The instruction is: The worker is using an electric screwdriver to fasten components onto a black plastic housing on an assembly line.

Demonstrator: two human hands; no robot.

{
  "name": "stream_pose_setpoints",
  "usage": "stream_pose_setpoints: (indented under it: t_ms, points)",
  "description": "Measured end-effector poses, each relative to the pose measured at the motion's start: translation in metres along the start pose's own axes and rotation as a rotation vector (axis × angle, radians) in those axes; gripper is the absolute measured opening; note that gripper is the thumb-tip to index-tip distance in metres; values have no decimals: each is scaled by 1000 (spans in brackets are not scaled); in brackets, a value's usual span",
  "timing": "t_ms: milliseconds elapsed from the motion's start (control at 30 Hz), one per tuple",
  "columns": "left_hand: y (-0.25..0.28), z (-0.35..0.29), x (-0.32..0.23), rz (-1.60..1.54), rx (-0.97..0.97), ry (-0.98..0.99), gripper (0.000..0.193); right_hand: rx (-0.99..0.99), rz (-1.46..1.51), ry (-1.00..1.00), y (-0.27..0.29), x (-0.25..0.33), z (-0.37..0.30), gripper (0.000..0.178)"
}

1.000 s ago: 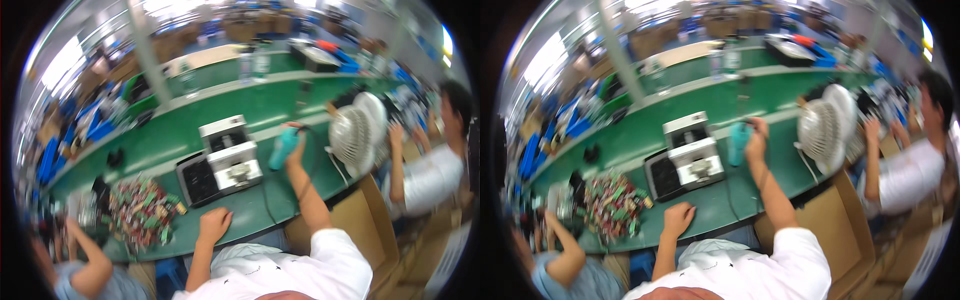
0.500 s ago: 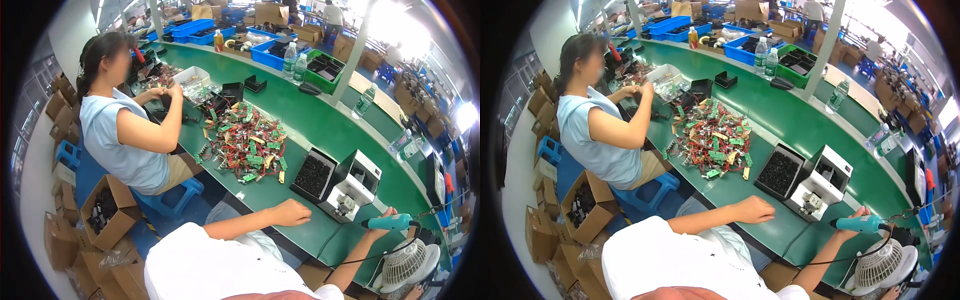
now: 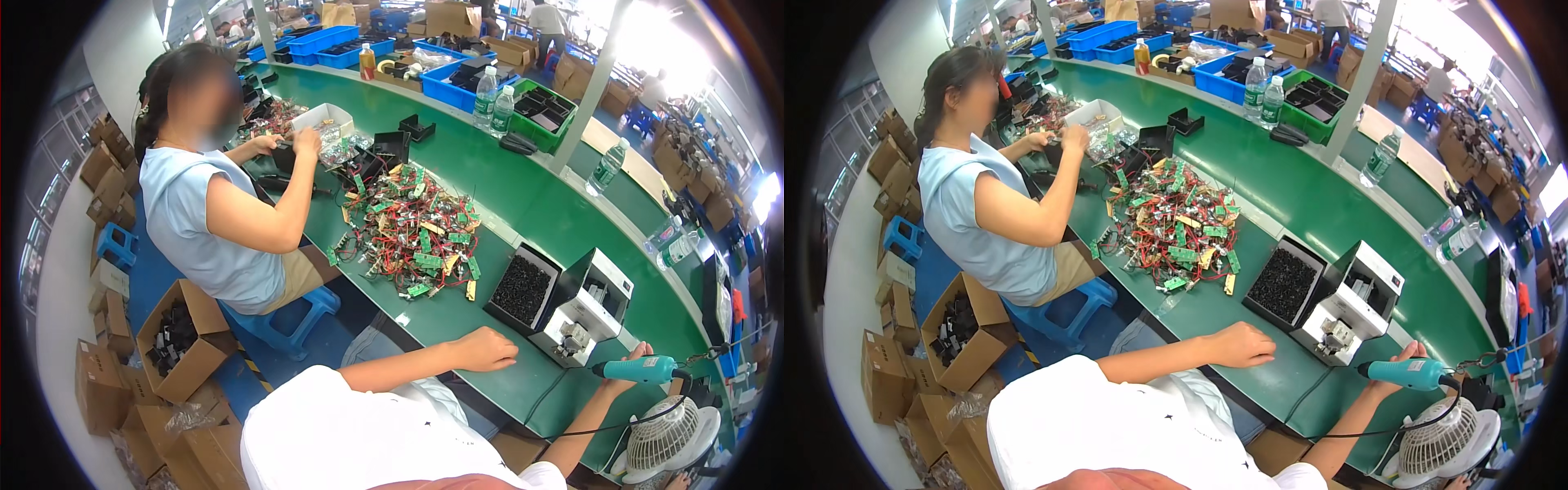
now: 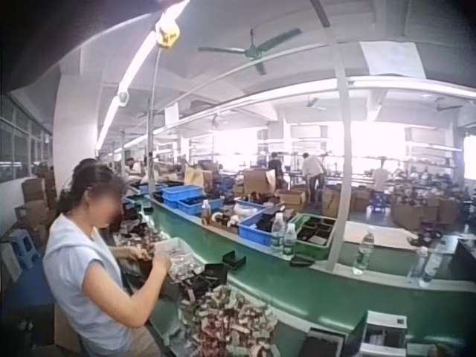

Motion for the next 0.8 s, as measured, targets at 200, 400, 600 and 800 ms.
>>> stream_pose_setpoints:
  t_ms: [200,400,600,800]
  points:
    - [0,0,1,-3,19,9,16,-40,46,0,-1,-2,1,23]
    - [1,0,1,8,2,2,17,44,21,28,5,-16,10,19]
    - [1,1,2,4,-2,-2,17,53,18,35,9,-26,18,20]
    - [2,0,2,-8,-7,-4,18,89,31,25,10,-27,15,23]
Point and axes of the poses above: each hand's wrist, its own z-axis towards the middle knuckle, its own y-axis out of the back of the hand, x = y × z, the point moved 3 cm from there along z, towards the middle knuckle, and after that the axes turned 15 degrees about x, right-handed, at the moved point
